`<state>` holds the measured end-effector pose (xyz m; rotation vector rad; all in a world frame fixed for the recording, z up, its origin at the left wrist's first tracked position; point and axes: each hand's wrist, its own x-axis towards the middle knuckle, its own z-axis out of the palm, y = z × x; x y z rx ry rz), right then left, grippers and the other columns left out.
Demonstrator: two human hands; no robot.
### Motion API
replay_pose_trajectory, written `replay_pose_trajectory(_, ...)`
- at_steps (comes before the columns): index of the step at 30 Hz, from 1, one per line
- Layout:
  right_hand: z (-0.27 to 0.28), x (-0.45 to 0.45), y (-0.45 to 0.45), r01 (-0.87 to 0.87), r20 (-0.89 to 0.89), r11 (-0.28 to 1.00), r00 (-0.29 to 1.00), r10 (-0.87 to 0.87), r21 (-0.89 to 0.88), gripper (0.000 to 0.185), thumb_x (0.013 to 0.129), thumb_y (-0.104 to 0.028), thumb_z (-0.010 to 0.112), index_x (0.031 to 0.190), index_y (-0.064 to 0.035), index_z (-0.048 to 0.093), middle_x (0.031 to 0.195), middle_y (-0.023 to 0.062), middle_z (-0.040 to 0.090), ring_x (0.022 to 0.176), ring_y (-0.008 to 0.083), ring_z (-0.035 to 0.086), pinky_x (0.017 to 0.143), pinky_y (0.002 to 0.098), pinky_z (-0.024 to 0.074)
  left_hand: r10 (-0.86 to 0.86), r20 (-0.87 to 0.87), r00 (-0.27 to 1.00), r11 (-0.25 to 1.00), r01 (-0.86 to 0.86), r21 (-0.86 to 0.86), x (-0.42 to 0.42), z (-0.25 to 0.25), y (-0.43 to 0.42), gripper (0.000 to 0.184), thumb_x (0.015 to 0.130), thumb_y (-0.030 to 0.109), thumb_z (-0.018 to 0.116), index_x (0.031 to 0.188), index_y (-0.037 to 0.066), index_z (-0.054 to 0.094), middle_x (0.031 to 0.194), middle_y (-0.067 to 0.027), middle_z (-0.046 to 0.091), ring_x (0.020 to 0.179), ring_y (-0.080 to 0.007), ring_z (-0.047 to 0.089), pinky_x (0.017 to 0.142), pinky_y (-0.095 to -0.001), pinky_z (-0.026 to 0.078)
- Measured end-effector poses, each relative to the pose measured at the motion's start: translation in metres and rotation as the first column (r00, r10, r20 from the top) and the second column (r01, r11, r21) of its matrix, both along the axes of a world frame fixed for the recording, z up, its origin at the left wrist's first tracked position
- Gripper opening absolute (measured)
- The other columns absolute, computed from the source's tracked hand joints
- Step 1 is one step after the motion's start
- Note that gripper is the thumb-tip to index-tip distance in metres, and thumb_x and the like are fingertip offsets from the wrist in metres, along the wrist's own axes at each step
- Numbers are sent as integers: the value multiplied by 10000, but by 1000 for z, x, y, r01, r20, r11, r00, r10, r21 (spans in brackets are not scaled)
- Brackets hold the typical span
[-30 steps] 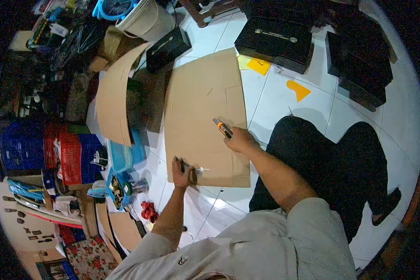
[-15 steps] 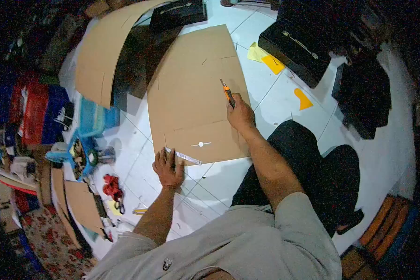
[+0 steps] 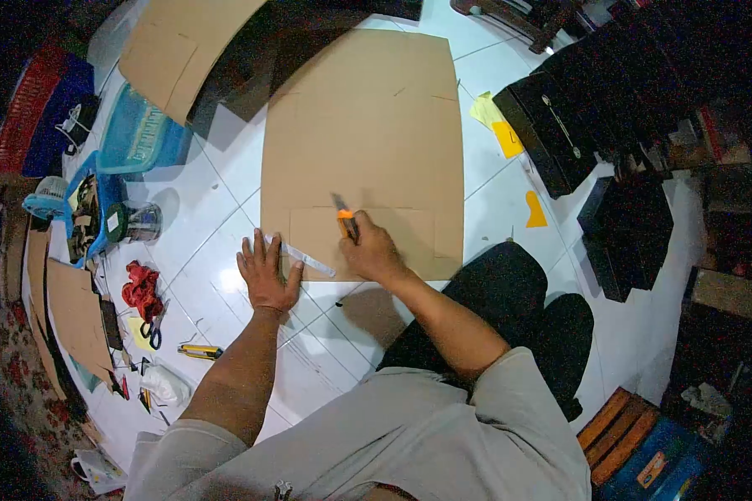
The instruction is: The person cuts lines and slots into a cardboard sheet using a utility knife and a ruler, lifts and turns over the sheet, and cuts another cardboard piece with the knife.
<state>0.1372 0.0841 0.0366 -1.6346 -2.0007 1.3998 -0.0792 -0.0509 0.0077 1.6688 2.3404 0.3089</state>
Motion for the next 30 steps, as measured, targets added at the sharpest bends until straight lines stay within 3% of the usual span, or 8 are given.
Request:
replay_pose_trajectory(3, -6, 6, -5, -61, 48, 998, 997, 62, -25, 372, 915, -274, 645, 1152, -15, 523, 955, 271, 699, 891, 487, 691, 801, 575, 529, -29, 16, 999, 999, 30, -18, -2, 1, -1, 613, 972, 491, 621, 1486, 161, 563, 1715, -159, 284, 1590, -468, 148, 1282, -636, 30)
replay_pose_trajectory(6, -11, 19, 5, -58, 65, 998, 996, 59, -13, 354, 958, -345, 625, 1096, -24, 568, 899, 268, 697, 876, 486, 691, 793, 572, 529, -32, 12, 999, 999, 32, -32, -2, 2, -1, 585, 980, 495, 613, 1460, 162, 575, 1683, -176, 323, 1586, -472, 149, 1282, -638, 33)
replay_pose_trajectory(10, -4, 29, 15, 42, 73, 999, 996, -42, 6, 360, 978, -374, 613, 1004, -14, 613, 841, 250, 698, 827, 473, 694, 761, 574, 530, 19, -16, 1000, 1000, -19, 4, 3, 6, 2, 711, 917, 568, 667, 1518, 213, 532, 1695, -209, 267, 1596, -459, 122, 1282, -636, 47)
replay_pose_trajectory(16, 7, 14, 3, -75, 205, 995, 977, 61, 61, 392, 964, -319, 612, 1216, -21, 586, 895, 269, 725, 879, 469, 718, 803, 574, 557, -16, -90, 996, 998, 11, -57, 2, 1, 2, 888, 875, 611, 689, 1644, 290, 381, 1740, -211, 166, 1604, -455, 88, 1281, -634, 41)
replay_pose_trajectory(19, 6, 1, -2, -83, 237, 991, 970, 56, 107, 395, 950, -262, 615, 1253, -13, 576, 838, 260, 720, 824, 461, 725, 773, 559, 560, 3, -86, 996, 998, -9, -69, 3, 0, 3, 843, 881, 638, 648, 1621, 305, 419, 1747, -187, 150, 1608, -443, 71, 1280, -642, 34)
replay_pose_trajectory(27, 9, -19, -1, -123, 278, 989, 956, 97, 79, 630, 925, -224, 652, 1488, 15, 496, 951, 293, 739, 880, 463, 734, 839, 551, 581, -22, -103, 994, 997, 14, -82, 2, 1, 4, 807, 885, 644, 635, 1611, 355, 434, 1745, -192, 157, 1601, -458, 84, 1277, -647, 30)
replay_pose_trajectory(30, 11, -21, -3, -136, 284, 987, 953, 109, 80, 629, 927, -232, 648, 1488, 16, 508, 956, 290, 740, 884, 459, 736, 841, 548, 584, -29, -108, 994, 997, 21, -75, 2, 2, 4, 821, 881, 637, 655, 1614, 343, 432, 1737, -215, 170, 1595, -476, 99, 1267, -662, 55)
